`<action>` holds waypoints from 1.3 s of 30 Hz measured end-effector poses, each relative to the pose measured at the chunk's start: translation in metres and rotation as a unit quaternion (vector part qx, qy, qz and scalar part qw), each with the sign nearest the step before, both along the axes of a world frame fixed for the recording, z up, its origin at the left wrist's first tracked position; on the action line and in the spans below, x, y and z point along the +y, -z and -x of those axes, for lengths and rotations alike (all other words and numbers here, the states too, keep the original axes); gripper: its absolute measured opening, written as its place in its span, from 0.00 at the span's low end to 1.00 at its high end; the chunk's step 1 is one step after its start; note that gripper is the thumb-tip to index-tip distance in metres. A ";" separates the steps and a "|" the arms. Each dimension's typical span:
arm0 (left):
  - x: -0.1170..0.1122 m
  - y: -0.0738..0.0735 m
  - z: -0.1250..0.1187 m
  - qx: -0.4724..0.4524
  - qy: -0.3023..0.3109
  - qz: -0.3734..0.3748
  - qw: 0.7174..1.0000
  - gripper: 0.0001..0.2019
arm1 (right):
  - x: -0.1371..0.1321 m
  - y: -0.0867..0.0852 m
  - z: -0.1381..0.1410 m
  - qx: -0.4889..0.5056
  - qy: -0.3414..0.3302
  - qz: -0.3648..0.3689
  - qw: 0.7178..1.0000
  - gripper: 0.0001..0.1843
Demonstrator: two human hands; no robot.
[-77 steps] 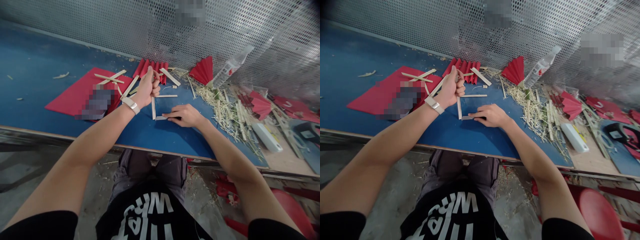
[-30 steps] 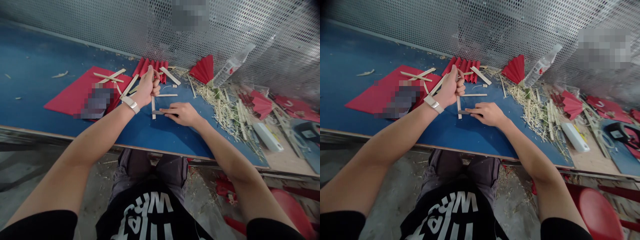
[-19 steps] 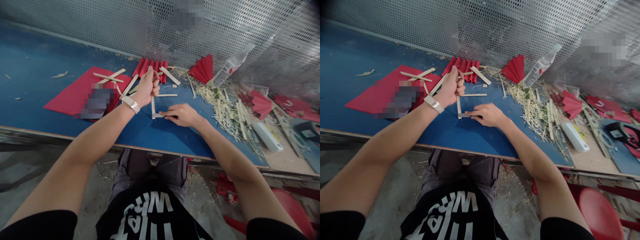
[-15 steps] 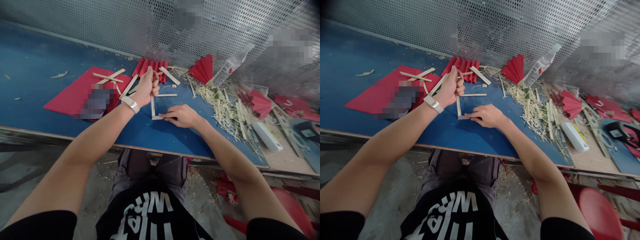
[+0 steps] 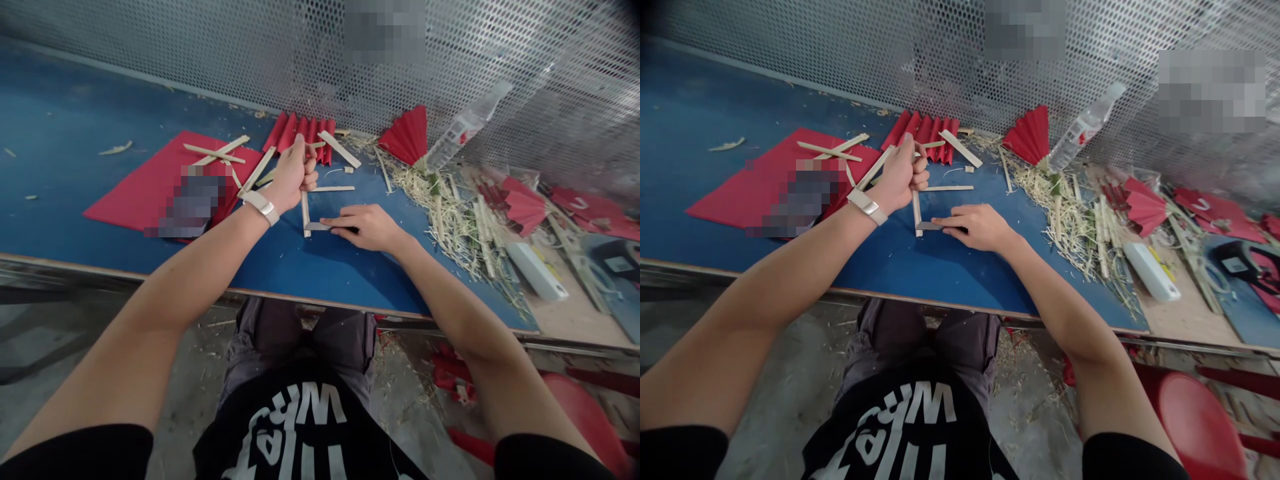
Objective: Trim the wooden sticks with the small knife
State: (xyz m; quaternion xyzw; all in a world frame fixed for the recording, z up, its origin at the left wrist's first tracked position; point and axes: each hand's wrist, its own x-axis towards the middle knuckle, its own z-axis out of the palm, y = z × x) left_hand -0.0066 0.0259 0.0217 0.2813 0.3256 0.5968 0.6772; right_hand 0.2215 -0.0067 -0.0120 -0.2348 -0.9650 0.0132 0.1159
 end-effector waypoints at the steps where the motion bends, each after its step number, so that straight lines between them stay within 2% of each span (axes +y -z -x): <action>1: 0.000 0.000 0.000 0.003 -0.003 0.003 1.000 0.25 | 0.000 0.000 0.000 -0.003 -0.003 0.001 1.000 0.23; 10: 0.006 0.007 -0.002 0.035 -0.030 0.011 0.999 0.26 | -0.001 -0.005 0.002 -0.019 -0.011 0.046 0.999 0.22; 18: 0.009 0.010 -0.002 0.023 -0.020 0.010 0.999 0.25 | -0.003 -0.011 0.004 -0.024 -0.026 0.079 0.996 0.22; 25: 0.011 0.012 -0.001 0.002 -0.006 0.007 1.000 0.27 | -0.002 -0.007 0.004 0.014 -0.014 0.108 0.994 0.24; 32: 0.014 0.015 -0.001 0.004 -0.010 0.009 1.000 0.27 | -0.005 -0.007 0.006 0.008 0.002 0.094 0.996 0.24; 39: 0.014 0.015 -0.002 0.015 -0.021 0.014 1.000 0.27 | -0.005 -0.008 0.007 -0.002 -0.013 0.084 0.996 0.24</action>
